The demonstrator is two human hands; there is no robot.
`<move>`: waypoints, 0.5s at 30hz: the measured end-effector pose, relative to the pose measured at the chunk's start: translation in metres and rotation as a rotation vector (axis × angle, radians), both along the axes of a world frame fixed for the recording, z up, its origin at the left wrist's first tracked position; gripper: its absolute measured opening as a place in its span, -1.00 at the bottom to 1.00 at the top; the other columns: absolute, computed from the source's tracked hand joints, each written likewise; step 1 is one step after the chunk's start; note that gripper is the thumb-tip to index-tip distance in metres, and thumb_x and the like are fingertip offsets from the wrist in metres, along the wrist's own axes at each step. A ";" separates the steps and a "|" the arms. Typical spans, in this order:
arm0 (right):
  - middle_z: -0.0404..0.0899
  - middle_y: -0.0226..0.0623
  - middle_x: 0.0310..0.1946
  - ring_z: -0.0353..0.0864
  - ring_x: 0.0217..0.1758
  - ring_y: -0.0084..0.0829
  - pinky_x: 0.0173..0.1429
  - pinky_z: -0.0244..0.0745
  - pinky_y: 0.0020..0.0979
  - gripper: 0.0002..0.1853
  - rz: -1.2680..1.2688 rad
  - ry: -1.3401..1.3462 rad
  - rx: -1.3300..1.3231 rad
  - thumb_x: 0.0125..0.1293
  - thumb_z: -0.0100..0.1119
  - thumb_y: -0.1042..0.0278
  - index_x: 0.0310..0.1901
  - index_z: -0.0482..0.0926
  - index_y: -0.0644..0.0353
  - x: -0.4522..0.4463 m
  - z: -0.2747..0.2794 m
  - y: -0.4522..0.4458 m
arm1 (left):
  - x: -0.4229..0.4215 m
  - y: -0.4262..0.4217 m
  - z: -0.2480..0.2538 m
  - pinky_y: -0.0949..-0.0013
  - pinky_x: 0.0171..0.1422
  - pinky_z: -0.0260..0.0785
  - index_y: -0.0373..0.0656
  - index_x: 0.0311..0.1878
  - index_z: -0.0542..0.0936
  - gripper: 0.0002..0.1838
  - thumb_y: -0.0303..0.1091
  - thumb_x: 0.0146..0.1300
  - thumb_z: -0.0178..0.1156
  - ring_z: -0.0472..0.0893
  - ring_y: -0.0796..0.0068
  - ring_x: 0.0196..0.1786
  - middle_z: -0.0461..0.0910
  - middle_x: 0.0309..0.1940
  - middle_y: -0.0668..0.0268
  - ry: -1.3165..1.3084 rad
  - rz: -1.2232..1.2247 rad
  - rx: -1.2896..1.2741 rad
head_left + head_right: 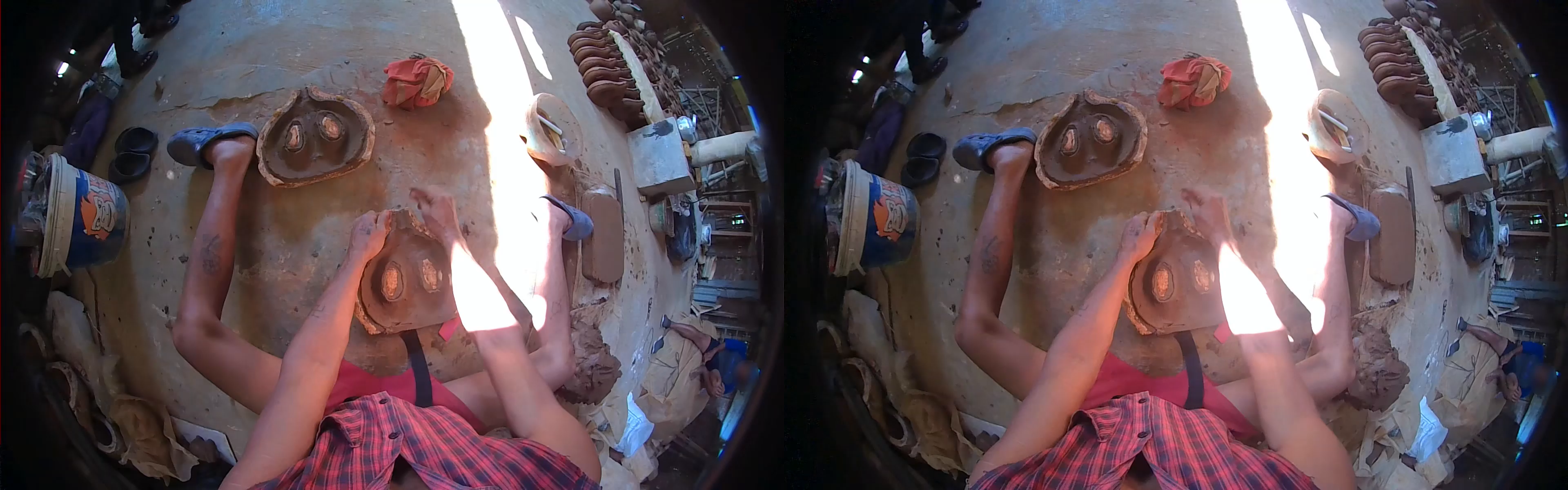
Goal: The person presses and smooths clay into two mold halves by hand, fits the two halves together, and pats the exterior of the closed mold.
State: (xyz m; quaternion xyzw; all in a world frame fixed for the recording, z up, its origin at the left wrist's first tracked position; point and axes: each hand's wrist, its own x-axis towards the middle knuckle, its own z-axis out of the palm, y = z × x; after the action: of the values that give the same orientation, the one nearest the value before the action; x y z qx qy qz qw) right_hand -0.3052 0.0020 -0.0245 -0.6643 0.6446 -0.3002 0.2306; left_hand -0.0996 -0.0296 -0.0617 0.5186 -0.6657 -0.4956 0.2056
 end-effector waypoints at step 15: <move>0.75 -0.19 -0.37 0.71 -0.36 -0.42 -0.16 0.60 -0.35 -0.73 -0.600 -0.040 0.125 0.52 0.18 0.28 0.01 0.76 0.27 0.005 0.061 0.087 | 0.008 0.001 -0.023 0.12 0.15 0.49 -0.21 0.06 0.76 -0.69 -0.24 0.48 0.17 0.68 0.03 0.04 0.70 -0.09 -0.02 0.229 0.280 -0.121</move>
State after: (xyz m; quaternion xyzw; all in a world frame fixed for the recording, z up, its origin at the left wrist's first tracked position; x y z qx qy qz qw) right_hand -0.2997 0.0888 0.0369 -0.4228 0.8245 -0.3274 0.1848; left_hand -0.0913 -0.0286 -0.0845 0.5329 -0.5881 -0.4769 0.3778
